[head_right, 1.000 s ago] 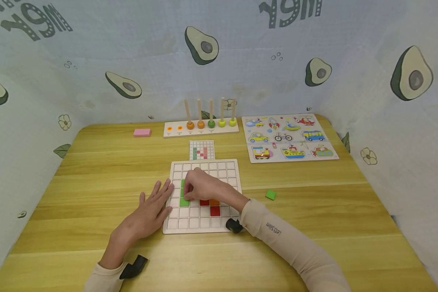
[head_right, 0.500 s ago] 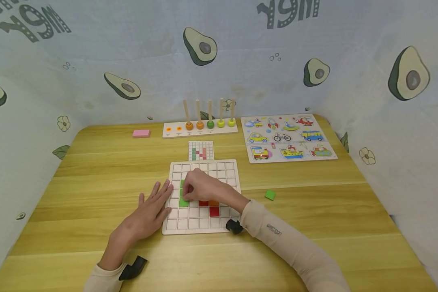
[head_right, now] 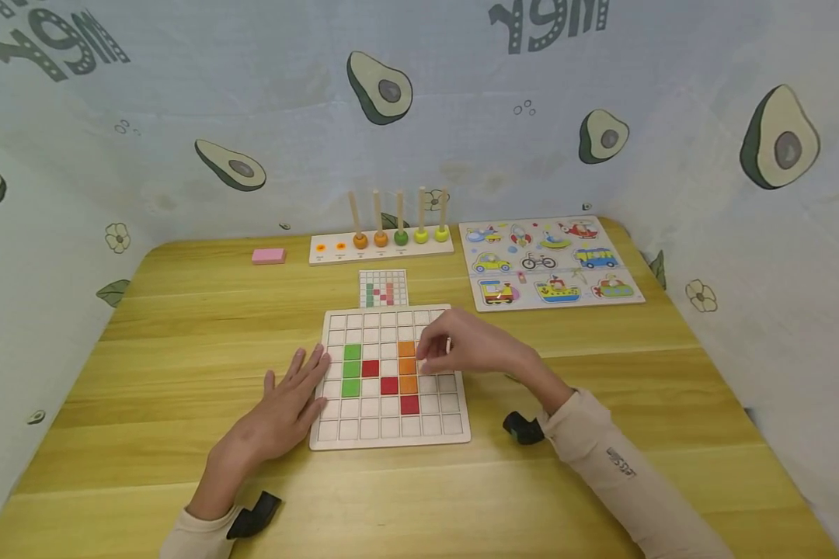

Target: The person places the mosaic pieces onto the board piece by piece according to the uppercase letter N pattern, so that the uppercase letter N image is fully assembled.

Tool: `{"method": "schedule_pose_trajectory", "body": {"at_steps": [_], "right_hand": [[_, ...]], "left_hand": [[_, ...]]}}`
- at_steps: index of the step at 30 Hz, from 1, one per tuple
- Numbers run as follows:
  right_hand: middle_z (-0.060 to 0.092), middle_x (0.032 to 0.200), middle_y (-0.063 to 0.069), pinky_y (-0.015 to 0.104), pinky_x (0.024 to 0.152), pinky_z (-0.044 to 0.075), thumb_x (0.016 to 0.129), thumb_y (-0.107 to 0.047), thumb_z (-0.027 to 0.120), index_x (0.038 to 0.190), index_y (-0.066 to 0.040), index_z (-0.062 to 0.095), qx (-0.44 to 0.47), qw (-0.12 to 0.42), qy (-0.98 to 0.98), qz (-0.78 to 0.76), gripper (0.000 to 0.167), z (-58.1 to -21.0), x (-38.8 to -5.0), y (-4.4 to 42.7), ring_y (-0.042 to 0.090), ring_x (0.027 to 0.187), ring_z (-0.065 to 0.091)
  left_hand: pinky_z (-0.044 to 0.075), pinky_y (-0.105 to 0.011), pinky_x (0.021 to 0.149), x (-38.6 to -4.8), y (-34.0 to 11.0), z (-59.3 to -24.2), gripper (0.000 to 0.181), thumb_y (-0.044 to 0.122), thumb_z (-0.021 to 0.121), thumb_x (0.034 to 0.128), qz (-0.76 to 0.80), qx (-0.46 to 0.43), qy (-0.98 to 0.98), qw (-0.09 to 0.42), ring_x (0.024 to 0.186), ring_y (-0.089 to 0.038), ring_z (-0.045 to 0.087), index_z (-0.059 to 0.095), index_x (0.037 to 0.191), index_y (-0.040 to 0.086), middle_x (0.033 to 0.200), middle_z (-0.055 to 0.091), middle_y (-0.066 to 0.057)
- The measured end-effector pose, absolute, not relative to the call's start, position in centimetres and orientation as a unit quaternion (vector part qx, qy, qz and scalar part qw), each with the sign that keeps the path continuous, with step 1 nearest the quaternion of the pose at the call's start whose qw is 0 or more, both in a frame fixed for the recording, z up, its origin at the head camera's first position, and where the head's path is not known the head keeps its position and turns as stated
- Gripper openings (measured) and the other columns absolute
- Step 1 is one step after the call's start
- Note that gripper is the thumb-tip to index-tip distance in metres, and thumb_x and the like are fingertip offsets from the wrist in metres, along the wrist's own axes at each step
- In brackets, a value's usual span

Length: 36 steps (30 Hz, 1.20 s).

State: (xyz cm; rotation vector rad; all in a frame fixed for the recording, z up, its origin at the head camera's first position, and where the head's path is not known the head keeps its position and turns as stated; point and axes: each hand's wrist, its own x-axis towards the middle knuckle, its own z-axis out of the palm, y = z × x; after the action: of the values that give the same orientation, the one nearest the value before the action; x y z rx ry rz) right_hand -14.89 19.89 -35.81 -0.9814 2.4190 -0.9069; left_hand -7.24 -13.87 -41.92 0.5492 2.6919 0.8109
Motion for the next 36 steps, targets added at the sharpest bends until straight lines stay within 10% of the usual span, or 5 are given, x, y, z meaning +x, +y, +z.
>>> {"method": "schedule_pose_trajectory", "body": {"at_steps": [36], "right_hand": [[0.067, 0.088, -0.001, 0.025, 0.068, 0.052, 0.082, -0.009, 0.095, 0.098, -0.004, 0.076, -0.185, 0.207, 0.911, -0.304, 0.025, -38.2, -13.4, 31.9, 0.015, 0.079, 0.057]], "left_hand": [[0.000, -0.079, 0.123, -7.1, -13.9, -41.7, 0.066, 0.016, 0.056, 0.1128, 0.282, 0.186, 0.931, 0.138, 0.167, -0.040, 0.003, 0.027, 0.171, 0.002, 0.181, 0.014, -0.012]]}}
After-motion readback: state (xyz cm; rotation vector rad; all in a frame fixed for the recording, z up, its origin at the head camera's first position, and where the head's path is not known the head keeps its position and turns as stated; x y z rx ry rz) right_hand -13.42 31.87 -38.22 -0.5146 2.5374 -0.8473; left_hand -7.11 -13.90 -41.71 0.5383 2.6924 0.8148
